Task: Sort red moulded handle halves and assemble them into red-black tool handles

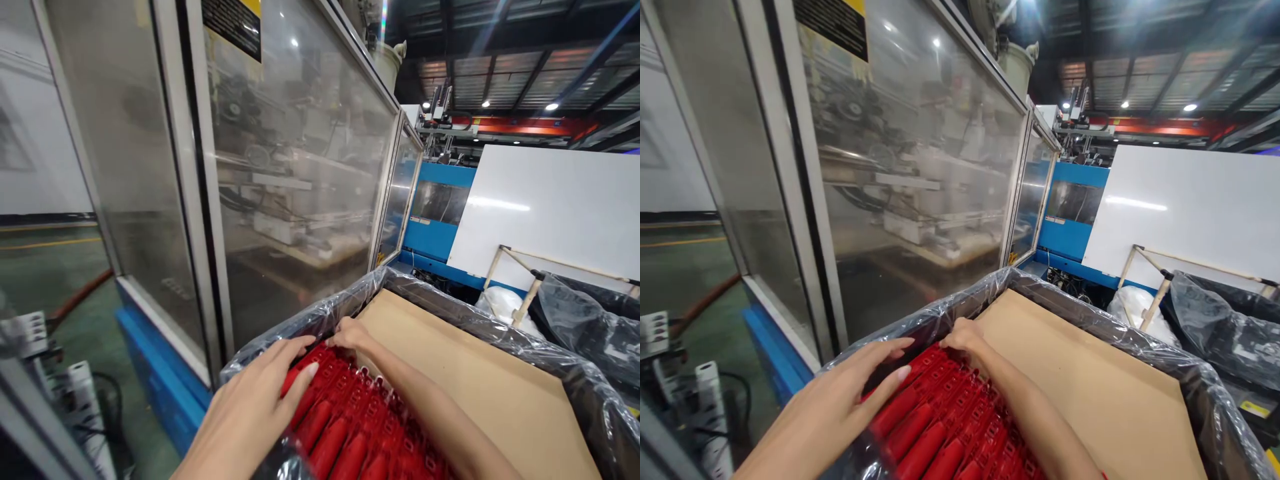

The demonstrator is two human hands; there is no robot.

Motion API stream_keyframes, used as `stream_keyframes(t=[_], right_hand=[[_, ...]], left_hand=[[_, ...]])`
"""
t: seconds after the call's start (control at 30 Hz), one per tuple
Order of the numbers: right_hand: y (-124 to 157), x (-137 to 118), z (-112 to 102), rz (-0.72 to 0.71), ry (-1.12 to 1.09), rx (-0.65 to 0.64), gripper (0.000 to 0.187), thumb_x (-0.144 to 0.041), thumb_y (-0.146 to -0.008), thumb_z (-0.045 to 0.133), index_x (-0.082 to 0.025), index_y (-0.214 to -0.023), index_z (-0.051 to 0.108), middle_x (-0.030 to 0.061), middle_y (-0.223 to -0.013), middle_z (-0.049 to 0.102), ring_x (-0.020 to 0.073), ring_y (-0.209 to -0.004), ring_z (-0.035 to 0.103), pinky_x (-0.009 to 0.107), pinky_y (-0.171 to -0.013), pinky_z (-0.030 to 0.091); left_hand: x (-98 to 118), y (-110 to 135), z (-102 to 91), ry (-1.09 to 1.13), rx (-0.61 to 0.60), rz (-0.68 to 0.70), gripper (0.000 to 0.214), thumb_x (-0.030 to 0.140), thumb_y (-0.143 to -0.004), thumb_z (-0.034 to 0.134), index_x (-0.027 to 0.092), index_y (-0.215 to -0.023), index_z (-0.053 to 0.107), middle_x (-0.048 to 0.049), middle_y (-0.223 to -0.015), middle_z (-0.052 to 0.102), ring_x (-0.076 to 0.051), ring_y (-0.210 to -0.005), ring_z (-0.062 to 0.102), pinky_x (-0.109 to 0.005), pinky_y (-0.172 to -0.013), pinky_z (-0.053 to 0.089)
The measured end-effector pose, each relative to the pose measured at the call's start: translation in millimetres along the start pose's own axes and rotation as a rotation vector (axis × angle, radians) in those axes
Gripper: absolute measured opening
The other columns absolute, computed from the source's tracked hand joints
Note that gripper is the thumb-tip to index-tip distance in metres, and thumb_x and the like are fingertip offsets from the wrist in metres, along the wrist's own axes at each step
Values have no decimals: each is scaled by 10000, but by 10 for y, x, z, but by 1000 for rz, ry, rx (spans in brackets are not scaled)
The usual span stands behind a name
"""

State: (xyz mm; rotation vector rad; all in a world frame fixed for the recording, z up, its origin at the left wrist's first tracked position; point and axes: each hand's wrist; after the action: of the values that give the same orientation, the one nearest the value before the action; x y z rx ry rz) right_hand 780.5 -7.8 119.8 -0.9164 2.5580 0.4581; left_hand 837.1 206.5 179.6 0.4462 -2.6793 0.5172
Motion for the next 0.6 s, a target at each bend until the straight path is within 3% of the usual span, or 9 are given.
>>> stream_keyframes(t=[0.13, 0.3, 0.4, 0.5, 0.6], right_hand=[[7, 125, -83, -78, -34, -62, 212, -335, -921, 650, -134, -990, 663, 29, -984, 682, 182, -870, 668, 356, -773, 570], [160, 197, -272, -221, -163, 80, 103, -215, -865, 686, -143, -907, 626, -27, -789, 634, 120, -701, 614, 255, -641, 505], [430, 146, -558, -306, -232, 216, 170, -133, -744, 710, -184, -850, 587, -85, -636, 558, 96, -609, 543, 205, -564, 387], [745, 72, -929, -354, -267, 320, 167, -148, -681, 686, -208, -759, 552, -96, -553, 521, 95, -538, 479, 216, -523, 310], [1010, 53, -1265, -372, -304, 357, 134, -155, -683, 640, -215, -785, 577, -89, -523, 536, 106, -509, 504, 221, -513, 332]], left_hand=[[62, -130, 45, -61, -129, 37, 513, 409, -889, 308, 220, -1262, 607, -103, -1232, 686, -339, -1101, 653, -520, -954, 500], [97, -240, 113, -71, -182, 61, 589, 353, -873, 349, 124, -1395, 494, -179, -1270, 627, -387, -1167, 592, -553, -978, 457], [86, -287, 164, -23, -159, 64, 753, 360, -809, 412, 25, -1478, 325, -245, -1399, 506, -439, -1255, 498, -584, -1040, 379], [110, -294, 218, 89, -116, 61, 841, 388, -751, 481, 29, -1484, 277, -251, -1462, 418, -463, -1260, 472, -590, -1046, 352], [187, -272, 233, 277, -73, 71, 666, 434, -819, 438, 109, -1395, 358, -212, -1437, 453, -403, -1258, 495, -553, -1058, 351]])
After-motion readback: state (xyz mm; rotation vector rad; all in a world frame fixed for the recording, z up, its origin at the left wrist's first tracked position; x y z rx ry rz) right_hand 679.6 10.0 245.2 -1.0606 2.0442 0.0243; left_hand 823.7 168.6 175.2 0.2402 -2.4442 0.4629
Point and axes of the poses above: each hand's wrist, its own y-axis away from the middle knuckle, its own z-axis out of the palm, x = y × z
